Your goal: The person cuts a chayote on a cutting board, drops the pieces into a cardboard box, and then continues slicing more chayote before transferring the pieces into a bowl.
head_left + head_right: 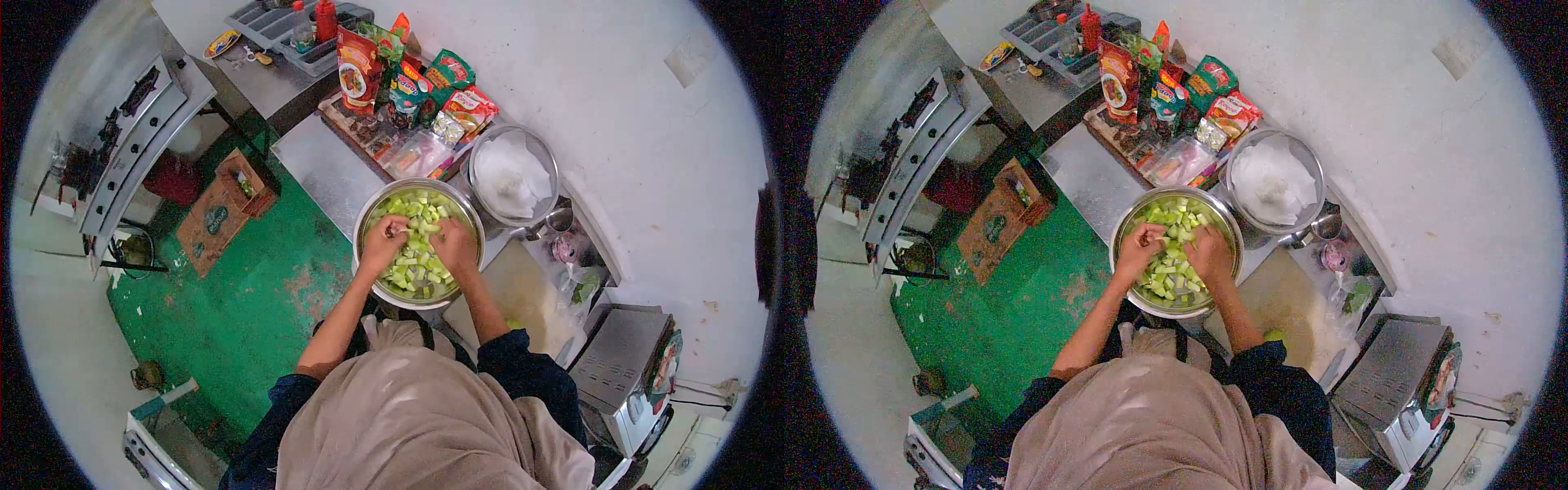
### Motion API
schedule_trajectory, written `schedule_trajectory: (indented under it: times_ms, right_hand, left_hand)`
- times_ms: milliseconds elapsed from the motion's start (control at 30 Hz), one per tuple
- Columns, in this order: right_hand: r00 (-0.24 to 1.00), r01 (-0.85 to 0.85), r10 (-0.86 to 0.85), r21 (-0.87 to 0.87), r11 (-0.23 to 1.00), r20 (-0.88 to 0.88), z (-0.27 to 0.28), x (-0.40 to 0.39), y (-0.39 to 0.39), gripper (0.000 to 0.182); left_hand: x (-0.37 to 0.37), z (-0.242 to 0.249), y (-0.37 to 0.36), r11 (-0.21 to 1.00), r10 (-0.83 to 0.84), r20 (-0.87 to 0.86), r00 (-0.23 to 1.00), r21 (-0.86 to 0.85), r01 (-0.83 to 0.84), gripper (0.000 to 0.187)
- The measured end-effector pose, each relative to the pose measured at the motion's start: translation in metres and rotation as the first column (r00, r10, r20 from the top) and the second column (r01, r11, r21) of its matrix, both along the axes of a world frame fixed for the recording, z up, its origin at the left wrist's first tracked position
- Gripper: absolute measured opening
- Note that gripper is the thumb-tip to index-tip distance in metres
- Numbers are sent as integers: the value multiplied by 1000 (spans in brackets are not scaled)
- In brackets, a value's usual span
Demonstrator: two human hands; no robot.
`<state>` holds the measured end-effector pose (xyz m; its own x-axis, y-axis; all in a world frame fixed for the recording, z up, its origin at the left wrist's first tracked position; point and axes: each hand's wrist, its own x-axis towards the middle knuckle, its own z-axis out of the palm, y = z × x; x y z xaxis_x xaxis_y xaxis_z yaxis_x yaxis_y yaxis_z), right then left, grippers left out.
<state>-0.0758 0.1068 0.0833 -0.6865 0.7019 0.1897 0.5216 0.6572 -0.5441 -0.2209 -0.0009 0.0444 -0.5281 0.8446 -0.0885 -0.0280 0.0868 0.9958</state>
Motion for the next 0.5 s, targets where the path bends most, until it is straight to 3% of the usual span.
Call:
schedule_trajectory:
  times_ms: [67,167,267,367,500]
  right_hand:
    - [999,-49,44,241,969,26,-2,7,2,25]
    - [997,-72,65,187,980,47,-3,6,-10,29]
    - [963,-249,253,-56,967,94,-13,-2,-30,17]
    - [891,-363,376,-98,927,254,-37,-13,-51,12]
    - [874,-254,282,-121,960,395,-47,-22,-65,29]
  left_hand:
    - [-1,2,1,998,48,27,998,38,-49,24]
    - [-5,5,3,995,45,145,988,82,-58,24]
    - [-7,6,2,988,64,212,975,121,-91,26]
    - [-9,10,1,985,101,329,939,100,-142,27]
    - [-9,13,-1,987,117,356,927,62,-149,28]
